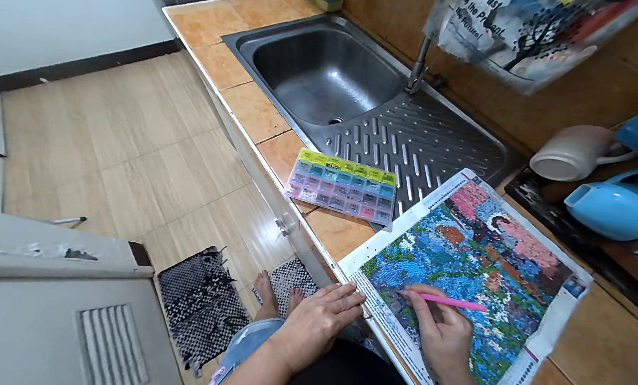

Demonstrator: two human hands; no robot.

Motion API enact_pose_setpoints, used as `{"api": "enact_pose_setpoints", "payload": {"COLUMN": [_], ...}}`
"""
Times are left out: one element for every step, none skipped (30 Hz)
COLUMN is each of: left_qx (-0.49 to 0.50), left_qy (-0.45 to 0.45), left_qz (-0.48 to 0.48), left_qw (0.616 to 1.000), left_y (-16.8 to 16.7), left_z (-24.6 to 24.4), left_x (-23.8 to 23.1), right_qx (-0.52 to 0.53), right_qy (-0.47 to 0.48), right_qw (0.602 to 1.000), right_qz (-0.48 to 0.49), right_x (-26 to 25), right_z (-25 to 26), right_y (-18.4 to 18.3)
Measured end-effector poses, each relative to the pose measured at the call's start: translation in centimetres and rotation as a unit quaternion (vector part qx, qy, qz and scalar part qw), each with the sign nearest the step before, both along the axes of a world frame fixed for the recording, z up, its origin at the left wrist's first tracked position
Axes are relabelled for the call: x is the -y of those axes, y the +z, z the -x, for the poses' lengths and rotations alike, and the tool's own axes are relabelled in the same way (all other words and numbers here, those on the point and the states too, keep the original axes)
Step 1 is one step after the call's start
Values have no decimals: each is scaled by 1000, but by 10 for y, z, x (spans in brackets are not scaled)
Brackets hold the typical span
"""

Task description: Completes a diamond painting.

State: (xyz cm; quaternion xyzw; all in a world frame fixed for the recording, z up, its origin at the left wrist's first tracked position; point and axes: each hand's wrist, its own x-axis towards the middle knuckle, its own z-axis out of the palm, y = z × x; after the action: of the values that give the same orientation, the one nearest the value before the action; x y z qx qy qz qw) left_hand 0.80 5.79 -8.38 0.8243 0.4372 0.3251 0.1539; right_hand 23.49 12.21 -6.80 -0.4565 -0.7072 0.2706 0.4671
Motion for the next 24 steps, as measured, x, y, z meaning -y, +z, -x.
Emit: {"api": "enact_pose_setpoints", "payload": {"left_qx": [1,2,2,3,4,3,2,1,0,1,2,3,3,4,3,3,1,1,2,5,6,6,6,6], "left_qy": [-1,-2,-2,-1,0,1,2,2,2,2,1,0,0,0,1,1,2,2,2,2,2,2,1,1], "left_qz": [0,1,0,-1,-1,-2,-3,-3,-3,-2,-2,-3,-4,-6,-7,-6,-6,-5,-3,-2,-1,-3,-3,-3], "left_qw": [1000,1000,1000,1000,1000,1000,1000,1000,1000,1000,1000,1000,1000,1000,1000,1000,1000,1000,1000,1000,1000,1000,1000,1000], "left_y": [0,0,0,0,0,0,0,0,0,0,0,0,0,0,0,0,0,0,0,-1,0,0,0,0], "left_z": [0,0,0,0,0,0,0,0,0,0,0,0,-1,-1,-1,0,0,0,-1,-1,-1,-1,-1,0], "left_x": [0,0,0,-1,0,0,0,0,0,0,0,0,0,0,0,0,0,0,0,0,1,0,0,0], "right_qx": [3,6,10,13,16,18,18,16,14,12,11,11,11,9,8,7,7,7,8,8,8,6,4,4], "right_qy": [1,2,3,3,2,2,2,2,3,2,2,2,1,1,1,2,2,2,0,-1,-3,-5,-4,-4], "right_qw": [1000,1000,1000,1000,1000,1000,1000,1000,1000,1000,1000,1000,1000,1000,1000,1000,1000,1000,1000,1000,1000,1000,1000,1000], "right_qz": [0,1,0,0,-1,-2,-2,-2,-3,-3,-4,-4,-3,-3,-4,-4,-4,-3,-2,-1,-1,-1,-1,-1], "right_x": [0,0,1,1,1,1,1,1,0,0,0,0,0,0,0,0,-1,0,0,0,0,0,0,1], "right_z": [0,-1,-1,-1,-2,-1,-1,-1,0,1,1,1,1,1,1,1,1,0,0,1,1,1,1,1], "right_y": [1,1,1,1,0,0,-1,-1,-2,-2,-2,-2,-3,-3,-3,-4,-4,-4,-4,-4,-4,-4,-4,-4]}}
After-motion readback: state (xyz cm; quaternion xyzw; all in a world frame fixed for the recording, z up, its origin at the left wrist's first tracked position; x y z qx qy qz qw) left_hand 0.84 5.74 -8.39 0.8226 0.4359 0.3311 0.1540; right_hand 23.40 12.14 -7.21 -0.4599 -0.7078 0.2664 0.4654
